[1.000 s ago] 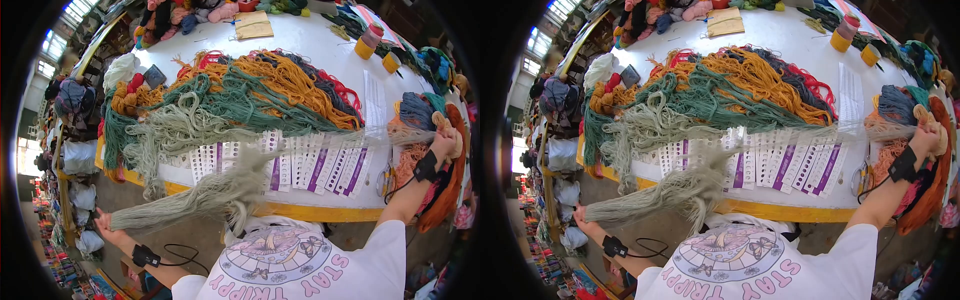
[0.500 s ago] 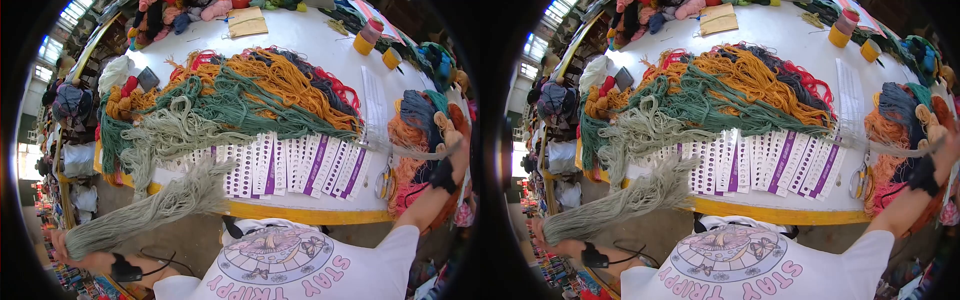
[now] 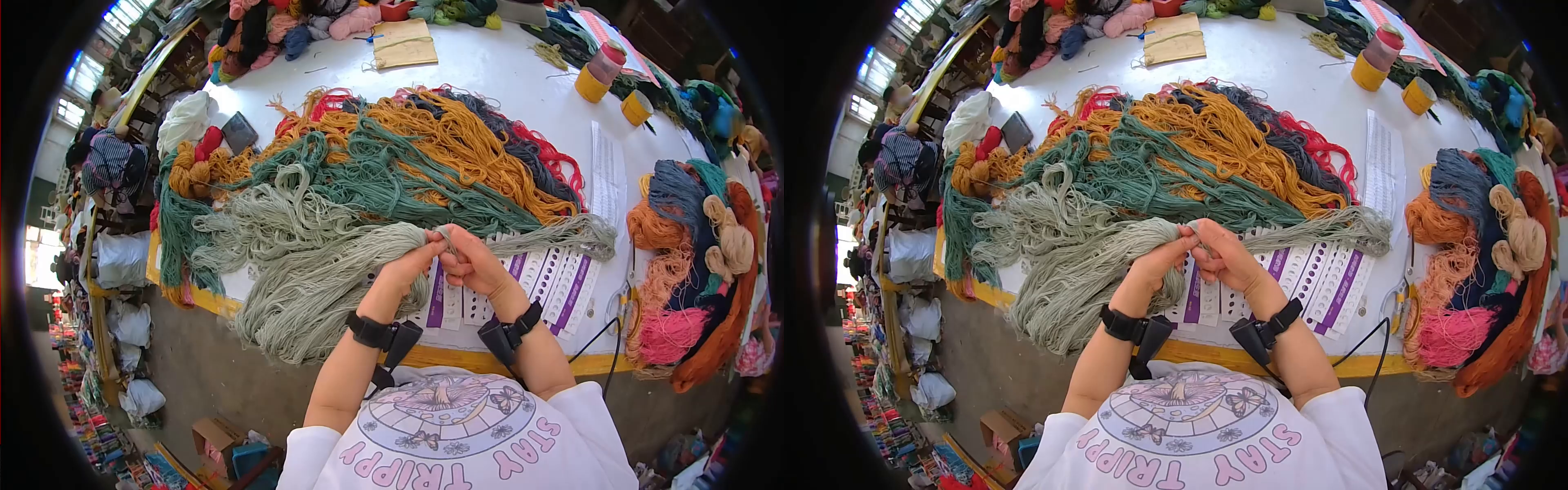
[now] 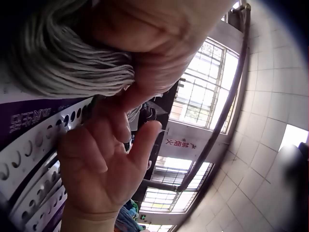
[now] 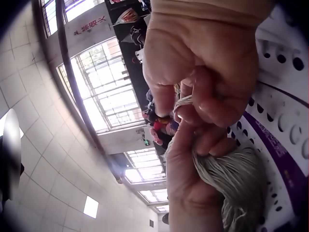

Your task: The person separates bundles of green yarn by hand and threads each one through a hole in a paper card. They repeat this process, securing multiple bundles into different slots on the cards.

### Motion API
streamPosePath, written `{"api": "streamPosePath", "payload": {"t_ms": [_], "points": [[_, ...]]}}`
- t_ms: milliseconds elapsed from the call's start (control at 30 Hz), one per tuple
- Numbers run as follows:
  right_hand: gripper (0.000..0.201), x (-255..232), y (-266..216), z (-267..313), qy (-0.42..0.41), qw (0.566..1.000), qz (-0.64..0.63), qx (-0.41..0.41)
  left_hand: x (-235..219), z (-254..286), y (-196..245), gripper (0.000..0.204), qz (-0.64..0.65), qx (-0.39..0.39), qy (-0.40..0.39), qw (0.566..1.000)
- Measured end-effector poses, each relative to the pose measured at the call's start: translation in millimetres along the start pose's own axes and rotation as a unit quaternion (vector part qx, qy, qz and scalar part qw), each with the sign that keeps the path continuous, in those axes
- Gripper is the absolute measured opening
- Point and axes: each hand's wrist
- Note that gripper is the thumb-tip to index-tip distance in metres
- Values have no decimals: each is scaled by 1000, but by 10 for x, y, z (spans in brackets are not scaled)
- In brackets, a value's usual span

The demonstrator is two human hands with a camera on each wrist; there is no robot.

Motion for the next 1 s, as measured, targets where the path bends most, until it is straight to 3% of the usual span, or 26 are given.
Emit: {"api": "streamPosePath", "payload": {"t_ms": [100,133,167,233,333,433,533,633,733,800,833,867,1000], "points": [[17,-57,-6,-52,51,994,91,-36,32,2,-5,6,110,9,83,990],[16,-73,7,-74,78,988,125,-55,4,16,28,8,77,35,82,993],[15,-71,35,-100,121,953,239,-143,-1,16,4,9,-9,109,112,988],[15,-31,108,-148,197,817,447,-307,4,8,-79,11,-182,252,165,936],[13,30,133,-145,261,794,461,-298,22,-103,-231,16,-328,338,229,852],[16,14,156,-171,268,777,471,-321,-3,-181,-350,22,-461,409,287,733],[17,6,155,-182,274,811,423,-296,-28,-290,-256,25,-565,318,212,731],[18,45,111,-156,302,800,448,-259,-60,-273,-148,27,-545,265,173,776],[19,-2,159,-213,320,783,458,-273,-227,-505,-545,23,-419,293,152,846],[15,-9,147,-228,302,749,494,-322,-184,-254,-211,20,-205,113,109,966],[14,-10,138,-238,293,731,511,-345,-144,-100,5,18,-89,18,84,992],[13,-9,116,-241,291,756,496,-314,-108,-12,146,12,-64,-29,88,994],[12,58,9,-211,281,826,434,-225,-151,-165,-31,9,-55,21,-10,998]]}}
Point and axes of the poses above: each hand's wrist, its own z-axis away from the middle knuckle, its own x-axis out of the palm, y = z × x, and after that the axes turned 15 degrees about y, right-handed
